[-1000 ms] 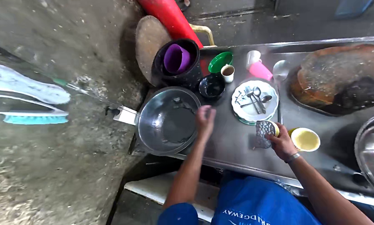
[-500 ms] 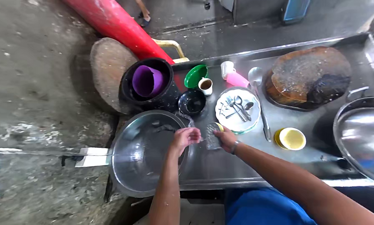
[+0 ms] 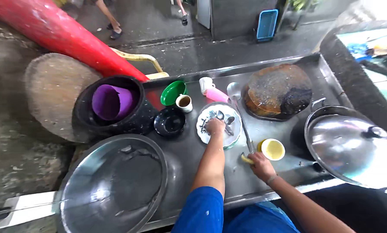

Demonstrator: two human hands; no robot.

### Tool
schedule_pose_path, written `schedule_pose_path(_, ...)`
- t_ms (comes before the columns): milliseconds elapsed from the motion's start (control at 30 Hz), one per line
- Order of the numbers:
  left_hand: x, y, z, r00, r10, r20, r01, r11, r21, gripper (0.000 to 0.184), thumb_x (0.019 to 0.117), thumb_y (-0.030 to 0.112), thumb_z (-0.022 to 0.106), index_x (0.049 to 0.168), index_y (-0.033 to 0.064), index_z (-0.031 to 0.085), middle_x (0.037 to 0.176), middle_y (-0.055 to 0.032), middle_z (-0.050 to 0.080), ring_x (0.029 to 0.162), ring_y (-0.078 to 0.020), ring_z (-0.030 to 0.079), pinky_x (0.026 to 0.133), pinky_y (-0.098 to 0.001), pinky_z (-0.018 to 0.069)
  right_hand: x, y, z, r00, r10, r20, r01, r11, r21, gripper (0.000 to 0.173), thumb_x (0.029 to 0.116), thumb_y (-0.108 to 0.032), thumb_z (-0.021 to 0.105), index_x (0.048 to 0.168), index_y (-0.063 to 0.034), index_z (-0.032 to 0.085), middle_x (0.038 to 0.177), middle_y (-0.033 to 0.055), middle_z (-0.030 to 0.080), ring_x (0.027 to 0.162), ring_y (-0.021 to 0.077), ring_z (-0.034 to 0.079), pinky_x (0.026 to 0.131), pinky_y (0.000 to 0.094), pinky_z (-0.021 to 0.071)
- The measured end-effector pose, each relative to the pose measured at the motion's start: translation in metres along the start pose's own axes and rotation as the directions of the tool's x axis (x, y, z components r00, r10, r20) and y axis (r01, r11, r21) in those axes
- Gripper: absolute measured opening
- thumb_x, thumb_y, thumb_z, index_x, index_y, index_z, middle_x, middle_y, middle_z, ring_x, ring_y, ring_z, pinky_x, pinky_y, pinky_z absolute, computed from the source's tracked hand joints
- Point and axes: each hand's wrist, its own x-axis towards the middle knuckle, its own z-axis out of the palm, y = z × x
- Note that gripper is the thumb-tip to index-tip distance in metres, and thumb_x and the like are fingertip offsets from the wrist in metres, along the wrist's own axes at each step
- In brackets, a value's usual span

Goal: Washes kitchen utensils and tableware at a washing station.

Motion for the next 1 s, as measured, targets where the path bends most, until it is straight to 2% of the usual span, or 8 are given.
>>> schedule_pose_path(200, -0.016, 0.004, 0.010, 0.991, 0.069, 0.111, -0.082, 0.990, 0.118, 0.042, 0.0949, 0.034, 0.065, 0.112, -0.0045, 0.070, 0.119, -0.0283, 0.067, 0.115, -0.0454, 0.065, 0.093, -0.0675, 0.0506, -0.045, 0.036, 0.036, 0.987, -0.104, 0.123, 0.117, 0.988, -0.101, 0.041, 0.0948, -0.013, 0.062, 0.135, -0.0207, 0.067, 0.147, 0.0109, 0.058, 0.138, 0.0397, 0.049, 0.108, 0.0625, 0.0417)
schedule_pose_path(367, -0.035, -0.018, 0.008, 0.975, 0.221, 0.029, -0.223, 0.968, 0.113, 0.042, 0.1062, 0.028, 0.050, 0.132, -0.0044, 0.056, 0.119, -0.0303, 0.066, 0.113, -0.0479, 0.065, 0.092, -0.0658, 0.0525, -0.031, 0.042, 0.006, 0.990, 0.076, 0.118, -0.100, 0.973, 0.209, 0.039, 0.0972, -0.009, 0.056, 0.136, -0.0123, 0.064, 0.136, 0.0121, 0.066, 0.131, 0.0346, 0.057, 0.110, 0.0543, 0.0462)
schedule_pose_path(433, -0.063, -0.024, -0.002, 0.948, 0.315, -0.037, -0.315, 0.949, 0.025, 0.036, 0.1068, 0.024, 0.050, 0.134, 0.0019, 0.056, 0.108, -0.0260, 0.070, 0.100, -0.0446, 0.070, 0.085, -0.0641, 0.0554, -0.029, 0.037, -0.010, 0.982, 0.187, 0.038, -0.187, 0.902, 0.389, 0.038, 0.0991, -0.014, 0.058, 0.137, -0.0082, 0.062, 0.124, 0.0165, 0.071, 0.117, 0.0314, 0.068, 0.104, 0.0514, 0.0527)
schedule_pose_path(533, -0.121, -0.048, 0.011, 0.923, 0.373, 0.090, -0.364, 0.926, -0.104, 0.033, 0.1079, 0.022, 0.050, 0.134, 0.0050, 0.061, 0.101, -0.0170, 0.073, 0.087, -0.0332, 0.074, 0.081, -0.0560, 0.0609, -0.034, 0.021, -0.025, 0.969, 0.203, -0.143, -0.114, 0.875, 0.470, 0.035, 0.0972, -0.014, 0.064, 0.131, -0.0046, 0.065, 0.117, 0.0171, 0.072, 0.110, 0.0302, 0.070, 0.100, 0.0497, 0.0553)
schedule_pose_path(633, -0.172, -0.093, 0.064, 0.915, 0.356, 0.191, -0.360, 0.933, -0.010, 0.030, 0.1060, 0.022, 0.054, 0.129, 0.0070, 0.066, 0.108, -0.0192, 0.072, 0.098, -0.0372, 0.071, 0.087, -0.0600, 0.0569, -0.030, 0.001, -0.019, 0.966, 0.010, -0.258, 0.084, 0.933, 0.351, 0.033, 0.0919, -0.005, 0.067, 0.125, -0.0024, 0.067, 0.122, 0.0174, 0.069, 0.117, 0.0351, 0.065, 0.102, 0.0521, 0.0534)
schedule_pose_path(800, -0.206, -0.115, 0.103, 0.941, 0.280, 0.189, -0.310, 0.939, 0.151, 0.031, 0.1056, 0.023, 0.052, 0.127, 0.0064, 0.067, 0.128, -0.0146, 0.067, 0.106, -0.0346, 0.070, 0.090, -0.0560, 0.0575, 0.004, -0.020, 0.028, 0.943, -0.330, 0.053, 0.331, 0.943, -0.020, 0.036, 0.0951, -0.006, 0.064, 0.129, -0.0174, 0.069, 0.130, 0.0117, 0.066, 0.119, 0.0381, 0.060, 0.088, 0.0575, 0.0543)
schedule_pose_path(900, -0.207, -0.109, 0.102, 0.953, 0.234, 0.192, -0.266, 0.950, 0.163, 0.038, 0.1071, 0.023, 0.048, 0.141, 0.0096, 0.059, 0.133, -0.0149, 0.064, 0.110, -0.0366, 0.068, 0.090, -0.0577, 0.0568, 0.023, -0.018, 0.028, 0.940, -0.245, 0.236, 0.262, 0.964, -0.042, 0.036, 0.0981, -0.004, 0.058, 0.131, -0.0141, 0.069, 0.136, 0.0160, 0.062, 0.125, 0.0437, 0.056, 0.090, 0.0635, 0.0521)
schedule_pose_path(1000, -0.199, -0.112, 0.105, 0.953, 0.167, 0.253, -0.159, 0.986, -0.054, 0.031, 0.1062, 0.026, 0.052, 0.131, 0.0081, 0.060, 0.111, -0.0166, 0.071, 0.094, -0.0328, 0.072, 0.081, -0.0546, 0.0594, 0.031, -0.022, 0.012, 0.958, -0.102, 0.268, 0.100, 0.995, 0.025, 0.036, 0.0927, -0.004, 0.063, 0.126, -0.0152, 0.071, 0.134, 0.0160, 0.063, 0.125, 0.0418, 0.058, 0.094, 0.0627, 0.0537)
